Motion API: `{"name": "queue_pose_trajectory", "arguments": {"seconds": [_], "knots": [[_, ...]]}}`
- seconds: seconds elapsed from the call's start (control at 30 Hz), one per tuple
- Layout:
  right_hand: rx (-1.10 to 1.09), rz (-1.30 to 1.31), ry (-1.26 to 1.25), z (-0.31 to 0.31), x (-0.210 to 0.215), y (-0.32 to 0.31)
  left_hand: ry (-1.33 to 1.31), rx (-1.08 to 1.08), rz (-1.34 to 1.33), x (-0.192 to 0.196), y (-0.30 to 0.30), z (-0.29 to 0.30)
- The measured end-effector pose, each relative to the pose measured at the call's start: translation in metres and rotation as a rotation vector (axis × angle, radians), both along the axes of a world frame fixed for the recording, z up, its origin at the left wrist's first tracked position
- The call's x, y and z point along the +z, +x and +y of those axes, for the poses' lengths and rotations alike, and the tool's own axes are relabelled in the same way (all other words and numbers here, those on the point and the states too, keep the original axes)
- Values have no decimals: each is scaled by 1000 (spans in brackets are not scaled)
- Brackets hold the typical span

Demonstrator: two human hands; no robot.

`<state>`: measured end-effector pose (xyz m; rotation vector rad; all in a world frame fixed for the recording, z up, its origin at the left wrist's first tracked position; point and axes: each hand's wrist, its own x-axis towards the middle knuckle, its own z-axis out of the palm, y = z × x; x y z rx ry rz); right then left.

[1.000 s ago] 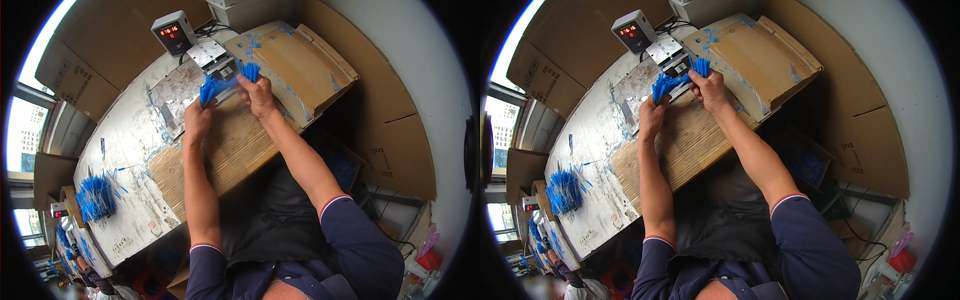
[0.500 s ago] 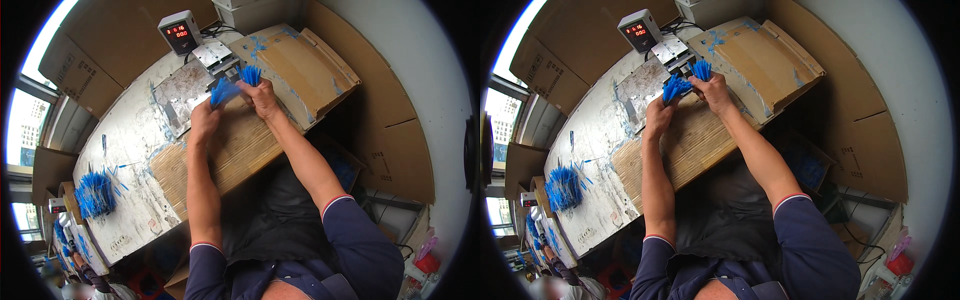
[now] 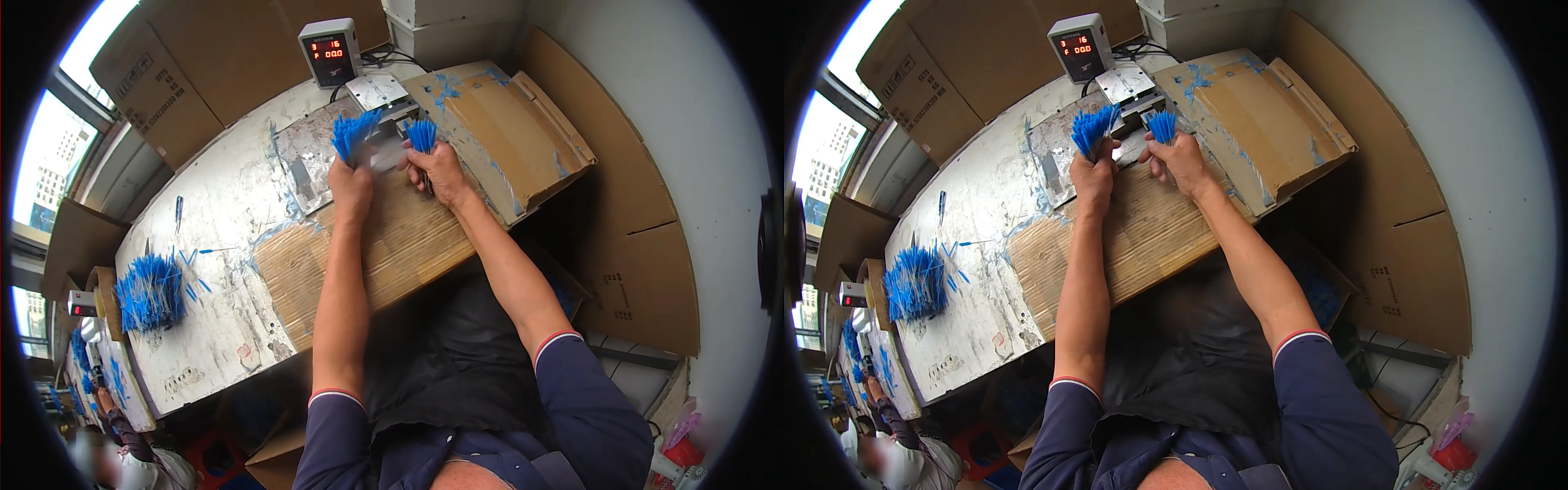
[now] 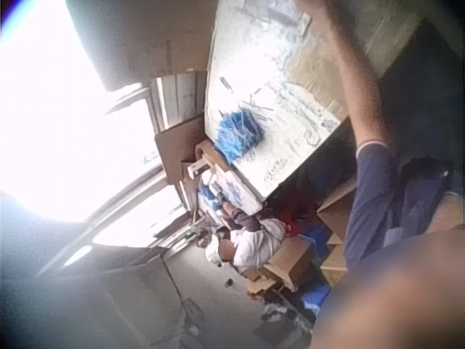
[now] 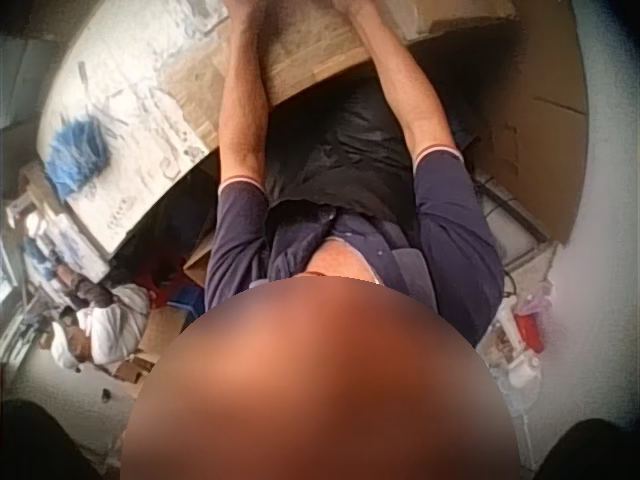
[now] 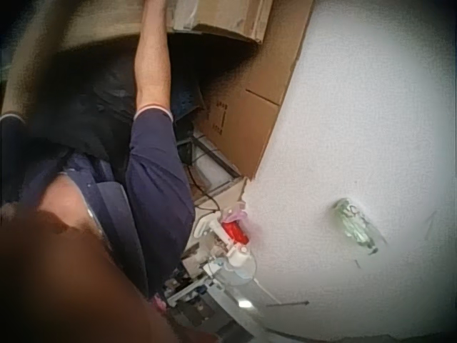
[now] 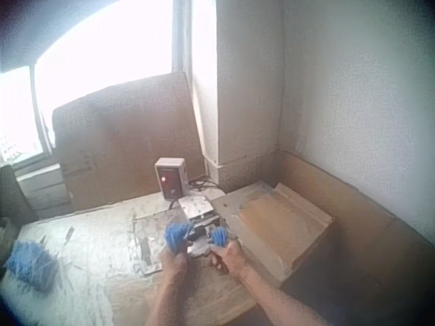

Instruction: The recorder is manually inserting blue bristles into a metal fixture and securing them.

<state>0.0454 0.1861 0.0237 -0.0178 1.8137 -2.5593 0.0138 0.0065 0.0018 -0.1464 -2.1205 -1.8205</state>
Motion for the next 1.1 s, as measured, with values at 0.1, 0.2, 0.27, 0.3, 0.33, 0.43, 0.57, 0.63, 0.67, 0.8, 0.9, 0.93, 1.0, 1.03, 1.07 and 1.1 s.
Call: {"name": "queue_pose_trajectory", "arguments": {"seconds": [0.1, 0.2, 0.27, 0.3, 0.33, 0.43, 0.57, 0.63, 0.67, 0.8, 0.9, 0.93, 1.0, 1.03, 1.07, 1.1], "knots": [[172, -81, 96, -9, 6, 3, 147, -9, -49, -1, -2, -1], [280, -137, 192, -10, 6, 3, 243, -35, -103, 9, 3, 4], [348, -140, 287, -11, 6, 2, 276, -39, -124, 12, 4, 3], [354, -140, 291, -14, 5, 3, 288, -38, -123, 11, 2, 1], [271, -134, 173, -17, 3, 5, 299, -38, -123, 10, 1, -1], [46, -127, -38, -17, -4, 5, 362, 22, -108, 5, -6, 0], [-73, -99, -89, -14, -2, 5, 400, 91, -117, 1, -10, 0], [-24, -105, 6, -18, 7, 9, 416, 59, -119, 1, -9, -1], [25, -110, 100, -21, 11, 11, 416, 60, -120, 1, -8, -2], [95, -90, 231, -22, 18, 10, 295, 21, -82, 1, -5, 1], [90, -71, 275, -20, 16, 9, 275, 59, -30, 2, -3, 5], [57, -68, 264, -20, 15, 9, 259, 92, 20, 1, -4, 5], [25, -65, 253, -20, 9, 8, 341, 138, 24, 0, -7, 3], [-95, -57, 97, -19, 6, 7, 423, 184, 31, 0, -9, 1], [-213, -48, -61, -18, 3, 7, 498, 215, 15, 1, -11, 0], [-213, -50, -61, -16, 2, 6, 498, 216, 13, 1, -13, -3]]}}
